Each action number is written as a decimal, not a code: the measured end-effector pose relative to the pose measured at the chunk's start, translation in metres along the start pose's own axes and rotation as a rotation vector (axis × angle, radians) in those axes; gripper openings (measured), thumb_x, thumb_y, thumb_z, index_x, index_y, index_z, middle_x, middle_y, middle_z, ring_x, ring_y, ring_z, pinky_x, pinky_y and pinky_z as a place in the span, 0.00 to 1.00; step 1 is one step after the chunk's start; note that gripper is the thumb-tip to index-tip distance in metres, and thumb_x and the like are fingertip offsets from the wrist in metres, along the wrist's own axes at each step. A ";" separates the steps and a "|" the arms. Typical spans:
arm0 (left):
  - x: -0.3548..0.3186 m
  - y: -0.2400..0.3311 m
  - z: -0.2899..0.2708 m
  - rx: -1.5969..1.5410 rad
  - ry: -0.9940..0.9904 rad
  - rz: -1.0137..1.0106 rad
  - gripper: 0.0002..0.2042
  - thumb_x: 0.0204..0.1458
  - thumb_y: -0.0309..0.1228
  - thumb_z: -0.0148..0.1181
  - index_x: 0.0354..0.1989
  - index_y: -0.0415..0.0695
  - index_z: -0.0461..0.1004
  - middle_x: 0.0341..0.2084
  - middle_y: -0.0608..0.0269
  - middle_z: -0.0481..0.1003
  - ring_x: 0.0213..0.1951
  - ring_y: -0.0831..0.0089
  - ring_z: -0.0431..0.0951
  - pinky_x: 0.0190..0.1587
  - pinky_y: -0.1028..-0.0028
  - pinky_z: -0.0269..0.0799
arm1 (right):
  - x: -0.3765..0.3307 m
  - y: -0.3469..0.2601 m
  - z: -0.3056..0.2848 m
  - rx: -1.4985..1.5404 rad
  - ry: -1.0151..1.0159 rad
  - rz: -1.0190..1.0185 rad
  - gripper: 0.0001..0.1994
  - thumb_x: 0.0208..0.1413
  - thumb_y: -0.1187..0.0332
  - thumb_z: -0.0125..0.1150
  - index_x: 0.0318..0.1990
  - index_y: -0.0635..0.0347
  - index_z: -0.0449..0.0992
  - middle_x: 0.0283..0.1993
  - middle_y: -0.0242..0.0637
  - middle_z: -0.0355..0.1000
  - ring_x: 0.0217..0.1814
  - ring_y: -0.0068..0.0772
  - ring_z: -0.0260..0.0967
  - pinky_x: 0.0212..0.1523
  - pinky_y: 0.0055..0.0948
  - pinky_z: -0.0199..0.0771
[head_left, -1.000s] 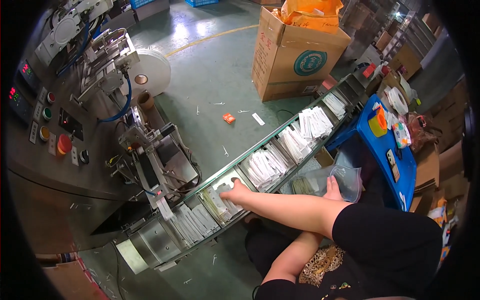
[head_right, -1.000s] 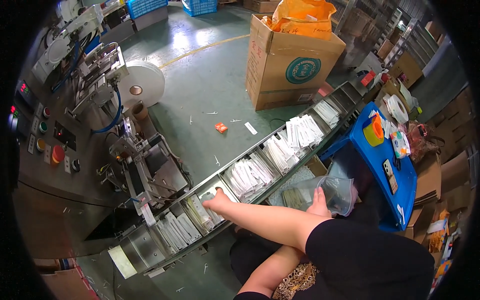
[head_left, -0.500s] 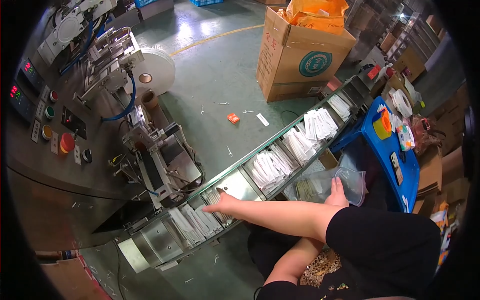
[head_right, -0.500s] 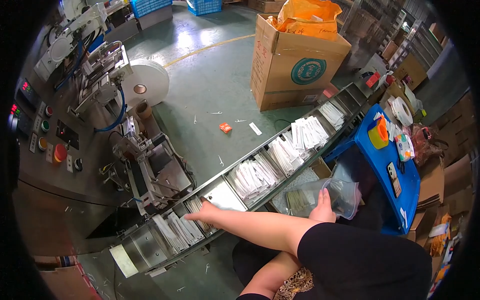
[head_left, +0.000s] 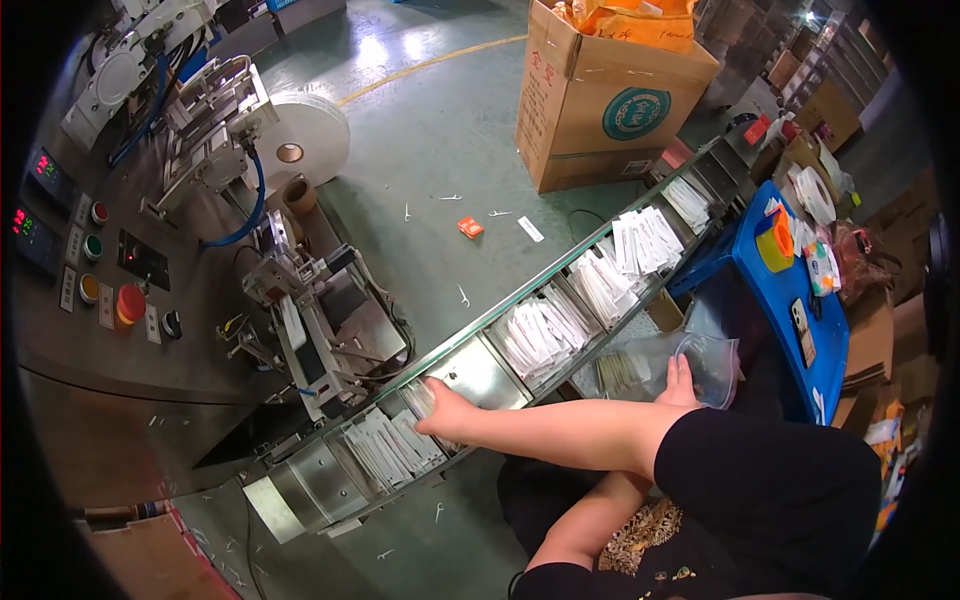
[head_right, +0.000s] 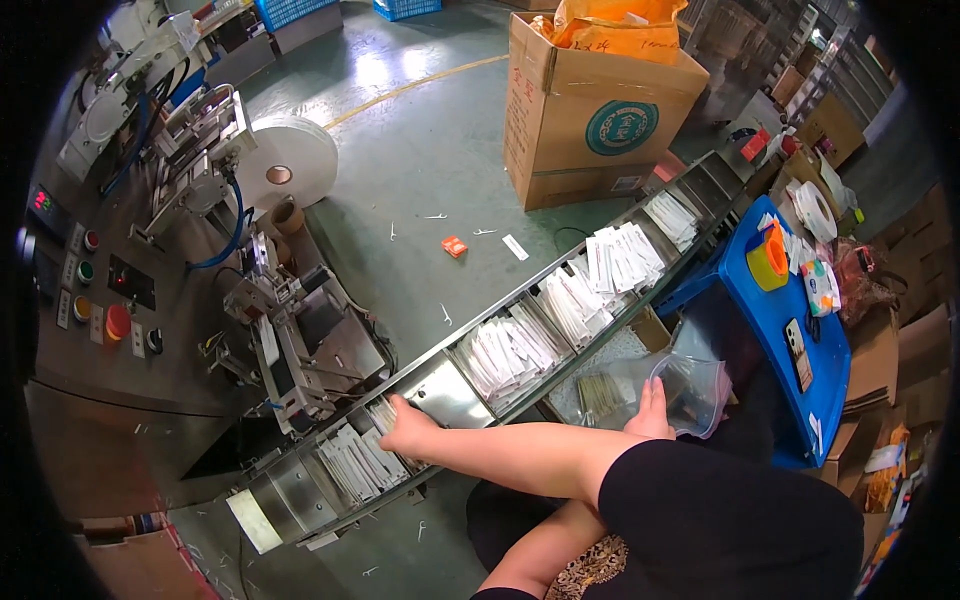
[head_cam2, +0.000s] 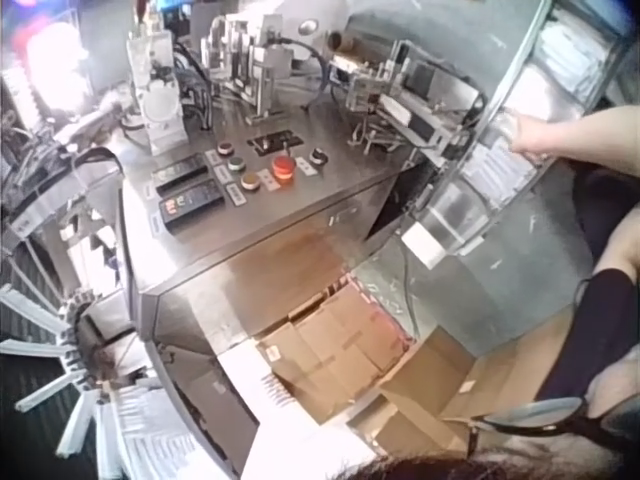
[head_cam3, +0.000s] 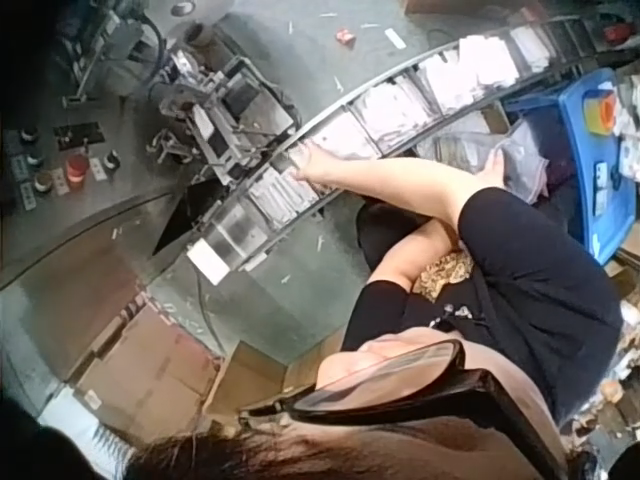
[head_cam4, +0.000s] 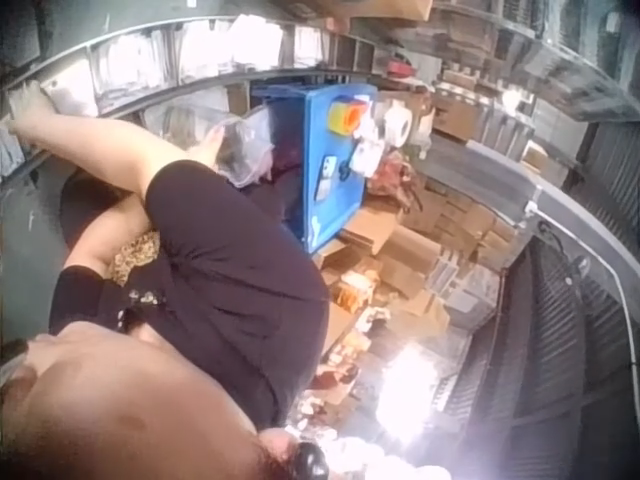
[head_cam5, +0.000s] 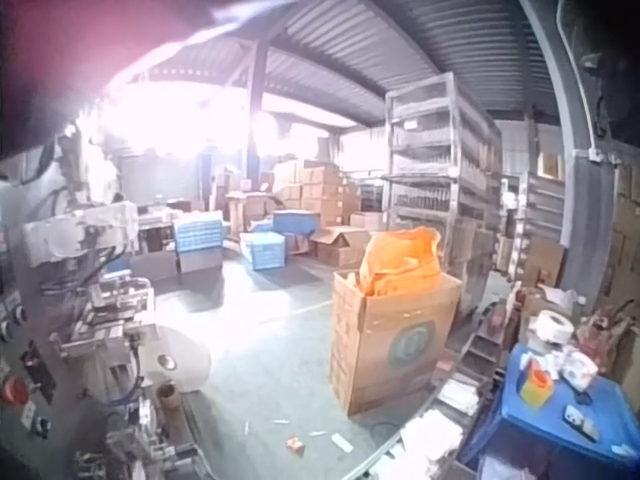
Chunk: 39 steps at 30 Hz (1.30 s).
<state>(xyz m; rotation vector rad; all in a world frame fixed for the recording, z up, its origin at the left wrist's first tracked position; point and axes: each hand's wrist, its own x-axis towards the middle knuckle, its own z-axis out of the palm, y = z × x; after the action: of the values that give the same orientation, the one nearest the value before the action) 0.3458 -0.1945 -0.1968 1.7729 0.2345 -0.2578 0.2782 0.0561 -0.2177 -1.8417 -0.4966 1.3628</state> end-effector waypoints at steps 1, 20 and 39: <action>0.001 -0.011 0.009 -0.007 0.054 0.049 0.39 0.42 0.28 0.51 0.64 0.44 0.37 0.63 0.46 0.43 0.39 0.45 0.72 0.41 0.60 0.68 | -0.006 -0.001 -0.003 0.047 0.013 -0.055 0.39 0.35 0.69 0.60 0.59 0.65 0.49 0.52 0.51 0.62 0.54 0.42 0.61 0.53 0.33 0.61; -0.001 0.001 0.006 0.094 0.093 0.009 0.41 0.37 0.24 0.52 0.62 0.33 0.36 0.61 0.36 0.40 0.39 0.41 0.71 0.35 0.59 0.71 | -0.144 0.266 -0.305 -0.272 0.118 0.483 0.33 0.36 0.66 0.64 0.54 0.61 0.61 0.51 0.45 0.65 0.53 0.39 0.63 0.50 0.34 0.64; 0.017 0.003 0.021 0.078 -0.093 -0.066 0.42 0.37 0.23 0.52 0.62 0.35 0.35 0.60 0.38 0.45 0.38 0.45 0.72 0.25 0.63 0.72 | -0.059 0.412 -0.313 -0.512 0.441 -0.285 0.31 0.46 0.62 0.55 0.59 0.61 0.56 0.58 0.49 0.59 0.58 0.44 0.58 0.57 0.36 0.57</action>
<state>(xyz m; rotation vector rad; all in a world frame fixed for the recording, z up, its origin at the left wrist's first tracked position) 0.3621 -0.2154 -0.2038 1.8274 0.2189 -0.4000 0.4932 -0.3523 -0.4596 -2.2893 -0.8865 0.6406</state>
